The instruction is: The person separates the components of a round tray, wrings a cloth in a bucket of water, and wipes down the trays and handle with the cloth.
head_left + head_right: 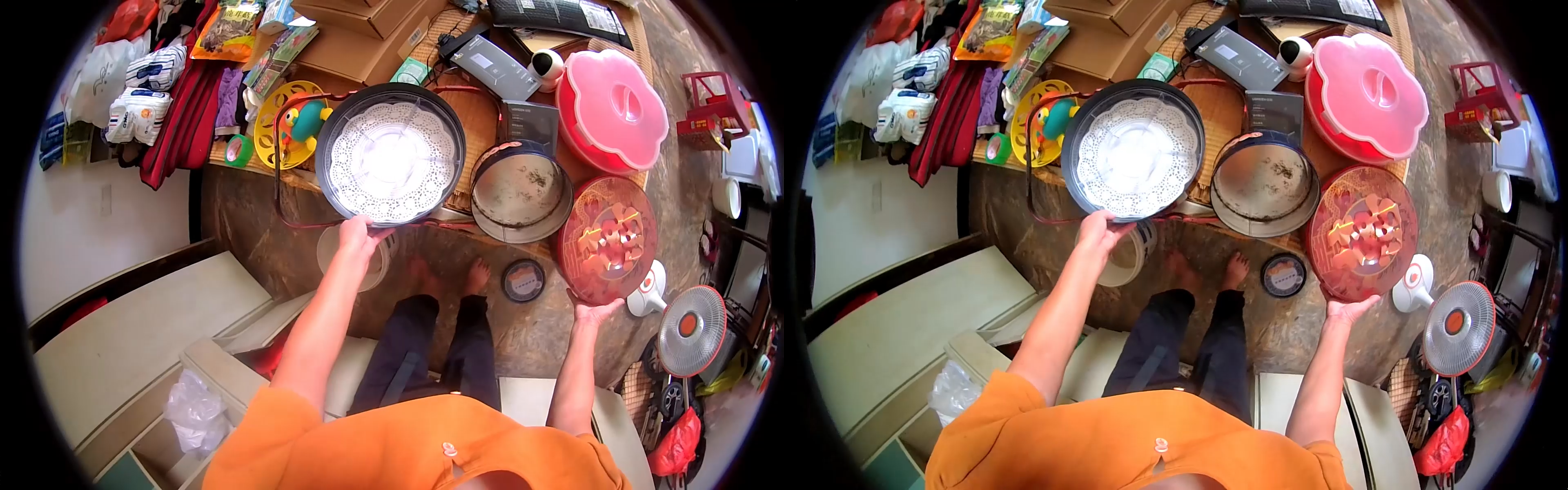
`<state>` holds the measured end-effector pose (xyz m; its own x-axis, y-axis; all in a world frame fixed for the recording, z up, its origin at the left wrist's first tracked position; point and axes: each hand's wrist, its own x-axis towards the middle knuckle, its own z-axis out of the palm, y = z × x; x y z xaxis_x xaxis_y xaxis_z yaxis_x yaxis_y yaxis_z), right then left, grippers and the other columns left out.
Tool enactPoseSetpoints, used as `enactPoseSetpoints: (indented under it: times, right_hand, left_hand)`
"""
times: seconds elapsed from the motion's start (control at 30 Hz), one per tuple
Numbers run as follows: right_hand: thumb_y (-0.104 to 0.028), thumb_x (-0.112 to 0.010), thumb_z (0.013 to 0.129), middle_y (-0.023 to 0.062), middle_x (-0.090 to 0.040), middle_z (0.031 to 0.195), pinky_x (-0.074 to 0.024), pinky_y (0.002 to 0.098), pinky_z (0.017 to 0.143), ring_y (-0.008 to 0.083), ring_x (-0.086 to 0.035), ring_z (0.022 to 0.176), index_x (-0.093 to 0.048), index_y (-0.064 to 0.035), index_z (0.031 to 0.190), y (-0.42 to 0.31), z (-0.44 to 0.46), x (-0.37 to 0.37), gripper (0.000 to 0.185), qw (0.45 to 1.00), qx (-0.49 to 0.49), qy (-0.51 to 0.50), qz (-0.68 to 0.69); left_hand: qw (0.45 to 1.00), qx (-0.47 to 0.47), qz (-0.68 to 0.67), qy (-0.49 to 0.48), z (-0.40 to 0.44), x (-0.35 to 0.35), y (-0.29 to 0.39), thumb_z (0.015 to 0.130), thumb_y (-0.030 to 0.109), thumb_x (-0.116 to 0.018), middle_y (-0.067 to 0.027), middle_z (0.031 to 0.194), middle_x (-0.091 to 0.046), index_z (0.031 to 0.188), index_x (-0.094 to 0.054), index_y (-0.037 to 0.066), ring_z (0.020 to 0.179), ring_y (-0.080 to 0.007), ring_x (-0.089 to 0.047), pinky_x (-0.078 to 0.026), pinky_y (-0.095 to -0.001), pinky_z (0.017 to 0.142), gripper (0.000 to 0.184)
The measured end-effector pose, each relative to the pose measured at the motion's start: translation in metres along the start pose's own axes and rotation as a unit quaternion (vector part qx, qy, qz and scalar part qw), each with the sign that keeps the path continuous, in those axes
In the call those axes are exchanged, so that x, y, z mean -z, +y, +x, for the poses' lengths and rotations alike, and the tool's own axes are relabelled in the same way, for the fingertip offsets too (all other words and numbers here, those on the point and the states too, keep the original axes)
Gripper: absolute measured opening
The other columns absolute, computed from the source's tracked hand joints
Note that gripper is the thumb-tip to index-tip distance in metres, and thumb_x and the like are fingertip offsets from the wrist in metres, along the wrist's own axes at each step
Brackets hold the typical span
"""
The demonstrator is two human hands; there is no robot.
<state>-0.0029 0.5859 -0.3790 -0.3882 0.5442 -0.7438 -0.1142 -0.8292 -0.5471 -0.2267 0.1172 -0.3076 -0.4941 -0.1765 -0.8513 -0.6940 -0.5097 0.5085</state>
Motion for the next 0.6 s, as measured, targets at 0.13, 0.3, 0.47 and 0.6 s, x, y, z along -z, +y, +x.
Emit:
enactPoseSetpoints:
  times: [0.13,0.3,0.47,0.6]
  right_hand:
    - [-0.079,-0.019,0.072,0.0048,-0.013,0.149,-0.0023,0.0668,0.099,0.0372,-0.007,0.135,-0.016,-0.0241,0.142,0.001,-0.035,-0.038,0.089,0.999,-0.028,0.033,-0.009]
    - [-0.079,-0.026,0.072,0.0084,-0.011,0.148,-0.0076,0.0658,0.098,0.0346,-0.008,0.135,-0.012,-0.0217,0.142,0.002,-0.042,-0.033,0.091,0.996,-0.02,0.077,-0.025]
    - [-0.071,-0.042,0.075,0.0182,-0.022,0.142,-0.0277,0.0606,0.092,0.0334,-0.029,0.125,-0.014,-0.0164,0.141,0.006,-0.055,-0.007,0.09,0.98,-0.086,0.164,-0.078]
    - [-0.045,-0.056,0.083,0.0181,-0.047,0.121,-0.0473,0.039,0.076,0.0246,-0.053,0.096,-0.03,-0.0066,0.133,0.043,-0.073,0.025,0.068,0.932,-0.152,0.081,-0.318]
  left_hand:
    - [0.998,0.004,0.007,-0.064,-0.013,0.023,0.023,0.072,-0.004,-0.042,-0.0249,0.117,-0.047,0.118,-0.036,-0.01,0.106,-0.0397,-0.049,-0.043,-0.0568,0.091,0.047]
    - [0.995,-0.014,-0.02,-0.094,-0.057,0.061,0.067,0.075,0.002,-0.047,-0.0175,0.114,-0.054,0.114,-0.044,-0.007,0.105,-0.033,-0.053,-0.045,-0.0463,0.091,0.041]
    - [0.993,-0.066,-0.084,-0.048,-0.088,0.119,0.106,0.074,0.003,-0.046,-0.0182,0.115,-0.054,0.112,-0.045,-0.005,0.107,-0.0335,-0.052,-0.042,-0.0468,0.093,0.038]
    - [0.989,-0.113,-0.093,0.007,-0.113,0.145,0.116,0.075,0.004,-0.045,-0.0188,0.114,-0.054,0.113,-0.044,-0.005,0.104,-0.0348,-0.053,-0.045,-0.0468,0.091,0.039]
